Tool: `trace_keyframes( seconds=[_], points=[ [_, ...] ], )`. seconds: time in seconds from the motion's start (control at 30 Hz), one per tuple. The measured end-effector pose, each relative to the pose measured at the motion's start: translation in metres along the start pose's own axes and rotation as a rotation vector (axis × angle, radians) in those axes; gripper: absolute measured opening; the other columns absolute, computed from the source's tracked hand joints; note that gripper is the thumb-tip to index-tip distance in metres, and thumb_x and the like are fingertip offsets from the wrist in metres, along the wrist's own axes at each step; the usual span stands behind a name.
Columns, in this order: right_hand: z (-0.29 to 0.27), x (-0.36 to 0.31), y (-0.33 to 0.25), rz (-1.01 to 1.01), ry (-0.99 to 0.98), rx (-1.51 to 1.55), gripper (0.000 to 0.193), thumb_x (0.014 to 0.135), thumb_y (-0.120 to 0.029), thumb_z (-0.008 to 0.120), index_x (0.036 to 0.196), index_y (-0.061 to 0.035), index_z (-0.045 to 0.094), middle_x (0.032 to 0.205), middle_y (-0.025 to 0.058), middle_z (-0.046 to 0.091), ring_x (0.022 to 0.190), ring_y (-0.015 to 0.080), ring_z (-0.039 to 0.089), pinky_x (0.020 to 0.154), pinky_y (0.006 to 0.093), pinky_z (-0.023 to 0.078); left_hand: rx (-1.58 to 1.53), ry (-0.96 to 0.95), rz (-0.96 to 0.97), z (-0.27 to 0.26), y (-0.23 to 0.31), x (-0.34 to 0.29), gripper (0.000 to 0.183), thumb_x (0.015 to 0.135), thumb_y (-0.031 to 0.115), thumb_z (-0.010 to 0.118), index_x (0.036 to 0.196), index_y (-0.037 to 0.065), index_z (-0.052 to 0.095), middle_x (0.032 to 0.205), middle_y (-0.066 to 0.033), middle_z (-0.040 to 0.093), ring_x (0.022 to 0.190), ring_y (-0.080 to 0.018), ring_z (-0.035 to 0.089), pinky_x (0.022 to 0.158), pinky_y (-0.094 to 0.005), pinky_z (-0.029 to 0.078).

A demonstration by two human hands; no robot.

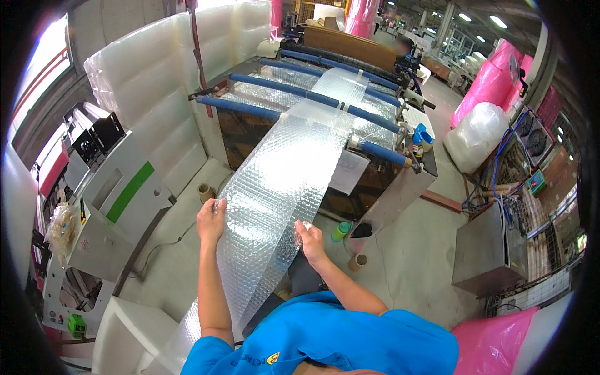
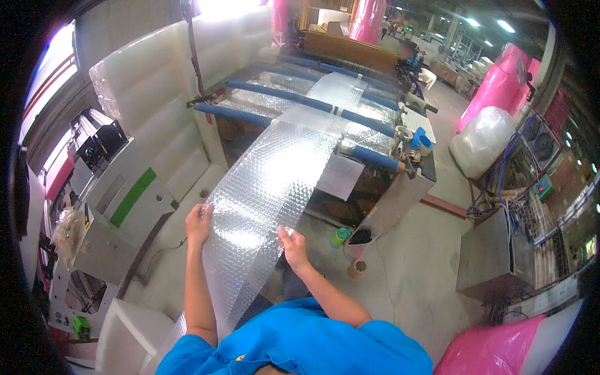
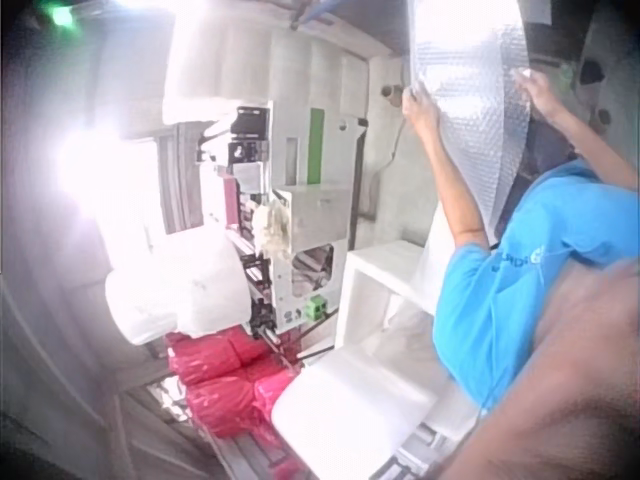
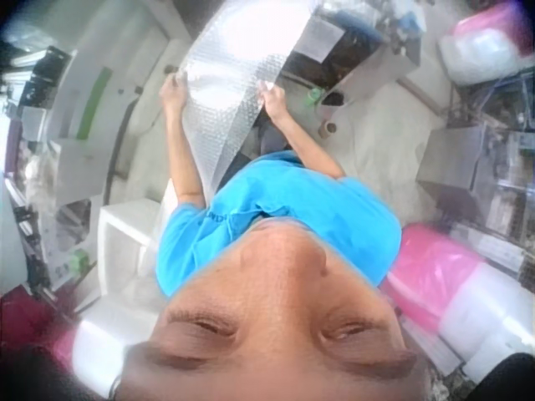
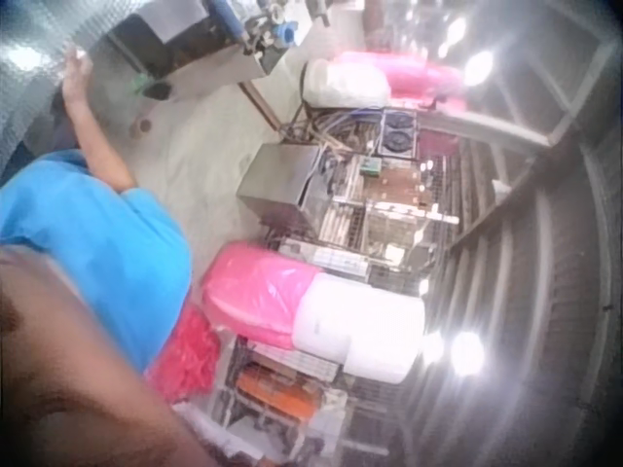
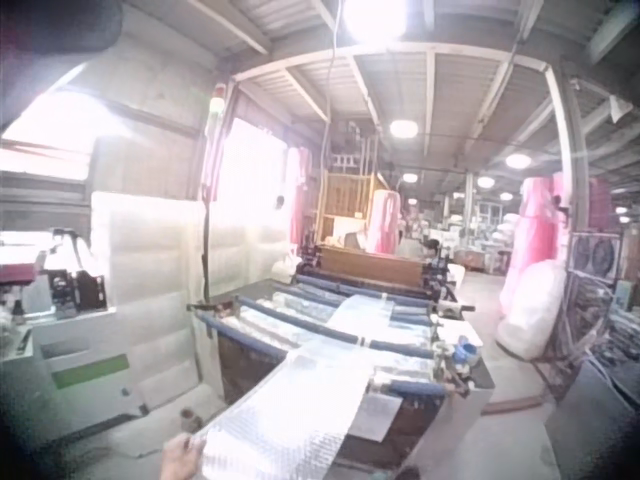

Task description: The person pulls a sheet of bubble wrap from a roll on a machine, smooths it with both hands, and briefly uses a tape measure to check its width before continuing to pull and smooth the material.

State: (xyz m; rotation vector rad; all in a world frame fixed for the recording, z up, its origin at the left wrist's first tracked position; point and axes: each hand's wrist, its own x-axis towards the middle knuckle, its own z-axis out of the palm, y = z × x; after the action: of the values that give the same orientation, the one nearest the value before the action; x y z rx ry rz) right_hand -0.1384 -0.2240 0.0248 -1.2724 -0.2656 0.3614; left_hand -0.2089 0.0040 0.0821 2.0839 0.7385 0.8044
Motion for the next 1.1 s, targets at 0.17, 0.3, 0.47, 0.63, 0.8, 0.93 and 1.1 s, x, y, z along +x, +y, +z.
trace_keyframes(
  seconds=[0.17,0.3,0.47,0.63,0.8,0.93,1.1],
  points=[
    [-0.035,0.017,0.066,0.049,0.018,-0.258,0.025,0.081,-0.028,0.052,0.073,-0.0053,0.052,0.06,-0.0018,0.048,0.052,0.005,0.042,0.046,0.02,0.035,0.054,-0.141,-0.094,0.042,-0.06,-0.007,0.028,0.081,0.031,0.047,0.082,0.004,0.054,0.071,-0.0153,0.056,0.065,-0.0285,0.053,0.057,-0.0367,0.039],
    [-0.052,0.029,0.089,0.053,0.021,-0.35,0.03,0.081,-0.03,0.051,0.072,-0.0018,0.053,0.059,-0.001,0.048,0.053,0.0055,0.042,0.048,0.0234,0.036,0.244,-0.153,-0.162,0.081,-0.086,-0.02,0.03,0.082,0.032,0.042,0.083,0.004,0.054,0.078,-0.0176,0.057,0.072,-0.0346,0.053,0.061,-0.0402,0.04],
    [-0.045,0.024,0.082,-0.083,0.04,-0.511,0.034,0.082,-0.033,0.049,0.069,-0.0013,0.052,0.054,-0.0017,0.045,0.051,0.0054,0.04,0.047,0.0236,0.034,0.192,-0.058,-0.224,0.094,-0.089,-0.013,0.029,0.083,0.031,0.042,0.082,0.004,0.054,0.075,-0.0166,0.057,0.07,-0.0327,0.054,0.061,-0.0388,0.04],
    [-0.033,0.013,0.064,0.031,0.012,-0.231,0.03,0.082,-0.029,0.05,0.065,-0.0045,0.049,0.053,-0.0033,0.043,0.05,0.0035,0.04,0.045,0.0204,0.033,-0.008,0.026,-0.283,0.087,-0.084,-0.012,0.027,0.083,0.028,0.044,0.077,0.003,0.053,0.068,-0.014,0.056,0.062,-0.0272,0.053,0.057,-0.0358,0.039],
    [-0.043,0.013,0.069,0.053,0.029,-0.32,0.029,0.082,-0.029,0.052,0.065,-0.0049,0.049,0.055,-0.0029,0.044,0.051,0.0033,0.04,0.046,0.0198,0.034,-0.031,0.014,-0.199,0.091,-0.091,-0.02,0.036,0.076,0.036,0.054,0.068,0.001,0.048,0.062,-0.0127,0.053,0.057,-0.0237,0.05,0.052,-0.0342,0.038],
    [-0.052,0.021,0.086,0.009,0.076,-0.437,0.033,0.081,-0.033,0.051,0.068,-0.003,0.051,0.057,-0.002,0.046,0.052,0.0056,0.041,0.048,0.0221,0.035,0.107,-0.064,-0.229,0.092,-0.071,-0.017,0.043,0.069,0.043,0.06,0.067,0.002,0.048,0.061,-0.013,0.052,0.056,-0.0262,0.051,0.052,-0.036,0.038],
    [-0.061,0.036,0.104,0.04,0.093,-0.517,0.035,0.081,-0.035,0.05,0.07,-0.0017,0.053,0.053,-0.0004,0.047,0.049,0.008,0.043,0.048,0.0235,0.036,0.196,-0.105,-0.214,0.123,-0.111,-0.009,0.042,0.072,0.045,0.055,0.07,0.003,0.049,0.063,-0.0145,0.054,0.06,-0.0325,0.051,0.054,-0.0398,0.038]
  ],
)
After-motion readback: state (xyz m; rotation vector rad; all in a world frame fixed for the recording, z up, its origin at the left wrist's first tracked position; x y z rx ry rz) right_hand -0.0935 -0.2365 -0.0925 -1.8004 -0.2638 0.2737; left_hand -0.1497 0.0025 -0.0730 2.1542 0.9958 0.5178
